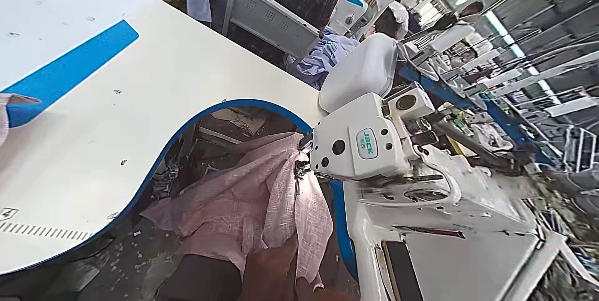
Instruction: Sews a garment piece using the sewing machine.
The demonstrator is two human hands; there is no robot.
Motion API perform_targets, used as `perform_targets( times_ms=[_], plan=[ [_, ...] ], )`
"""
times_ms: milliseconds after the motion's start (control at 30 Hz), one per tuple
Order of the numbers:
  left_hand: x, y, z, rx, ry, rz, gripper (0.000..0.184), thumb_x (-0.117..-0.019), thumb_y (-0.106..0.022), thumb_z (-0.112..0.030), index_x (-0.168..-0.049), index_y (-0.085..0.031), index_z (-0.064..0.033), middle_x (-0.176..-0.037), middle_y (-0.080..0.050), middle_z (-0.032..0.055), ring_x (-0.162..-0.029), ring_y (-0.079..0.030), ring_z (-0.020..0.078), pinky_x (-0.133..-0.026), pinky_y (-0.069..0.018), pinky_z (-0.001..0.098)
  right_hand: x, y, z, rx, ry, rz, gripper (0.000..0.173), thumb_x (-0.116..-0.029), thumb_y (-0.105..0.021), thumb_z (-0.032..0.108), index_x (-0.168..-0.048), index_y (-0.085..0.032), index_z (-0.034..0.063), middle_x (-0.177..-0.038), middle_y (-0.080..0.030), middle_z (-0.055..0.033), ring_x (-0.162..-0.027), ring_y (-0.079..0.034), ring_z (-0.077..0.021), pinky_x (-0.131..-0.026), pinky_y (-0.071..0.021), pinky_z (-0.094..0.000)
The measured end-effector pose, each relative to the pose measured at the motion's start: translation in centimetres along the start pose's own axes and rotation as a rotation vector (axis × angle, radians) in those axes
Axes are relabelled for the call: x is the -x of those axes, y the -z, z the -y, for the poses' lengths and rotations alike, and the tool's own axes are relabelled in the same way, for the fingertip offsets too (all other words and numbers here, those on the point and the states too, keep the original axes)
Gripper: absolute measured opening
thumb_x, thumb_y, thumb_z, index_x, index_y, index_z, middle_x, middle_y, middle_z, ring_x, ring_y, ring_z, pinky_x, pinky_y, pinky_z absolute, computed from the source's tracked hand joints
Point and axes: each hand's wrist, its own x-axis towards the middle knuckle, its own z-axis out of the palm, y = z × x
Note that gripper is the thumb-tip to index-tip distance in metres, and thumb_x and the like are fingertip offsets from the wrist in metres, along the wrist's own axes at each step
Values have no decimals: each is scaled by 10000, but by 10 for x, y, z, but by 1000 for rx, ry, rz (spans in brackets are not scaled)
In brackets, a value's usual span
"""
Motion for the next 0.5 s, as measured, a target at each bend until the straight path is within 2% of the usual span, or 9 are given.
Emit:
perform_targets(
  times_ms=[67, 133, 267, 367, 433, 500],
  plan=[
    [0, 3, 1, -9, -3, 37, 290, -920, -533, -85, -1054, -765, 26, -529, -604, 85, -438, -607, 240, -423, -474, 419, -5, -7, -2, 33, -54, -26, 175, -894, -621, 138, -763, -700, 54, -499, -571, -101, -428, -616, -286, -368, -432, -422],
    [4, 5, 2, 4, 2, 87, 329, -917, -538, -93, -1133, -754, 30, -521, -599, 79, -428, -605, 244, -415, -481, 427, -7, -3, -6, 14, -91, 45, 214, -908, -648, 205, -763, -695, 55, -513, -584, -108, -449, -628, -301, -387, -444, -448],
    [2, 7, 4, 13, 12, 139, 368, -946, -515, -102, -1223, -727, 14, -501, -553, 75, -409, -560, 254, -413, -462, 429, -8, 17, -15, -90, -76, 329, 263, -931, -671, 209, -808, -714, -19, -658, -662, -201, -641, -698, -412, -547, -523, -556],
    [-3, 11, 3, 15, 44, 178, 365, -984, -497, -130, -1234, -719, 15, -517, -562, 92, -436, -577, 274, -443, -474, 449, -4, 4, -23, -201, 22, 257, 252, -928, -677, 175, -786, -705, -32, -679, -674, -186, -699, -713, -372, -757, -555, -549],
    [-3, 10, 2, 9, 50, 175, 357, -991, -492, -144, -1210, -726, 12, -517, -563, 90, -443, -587, 278, -446, -478, 457, -5, 0, -23, -205, 45, 200, 214, -904, -685, 163, -785, -701, -15, -654, -669, -159, -675, -712, -342, -756, -560, -518],
    [-4, 7, 3, 7, 43, 150, 360, -994, -485, -147, -1206, -731, 7, -516, -566, 90, -441, -590, 277, -443, -477, 451, -5, 6, -22, -195, 0, 329, 201, -916, -681, 158, -848, -714, -28, -697, -683, -195, -720, -716, -400, -712, -551, -574]
  ],
)
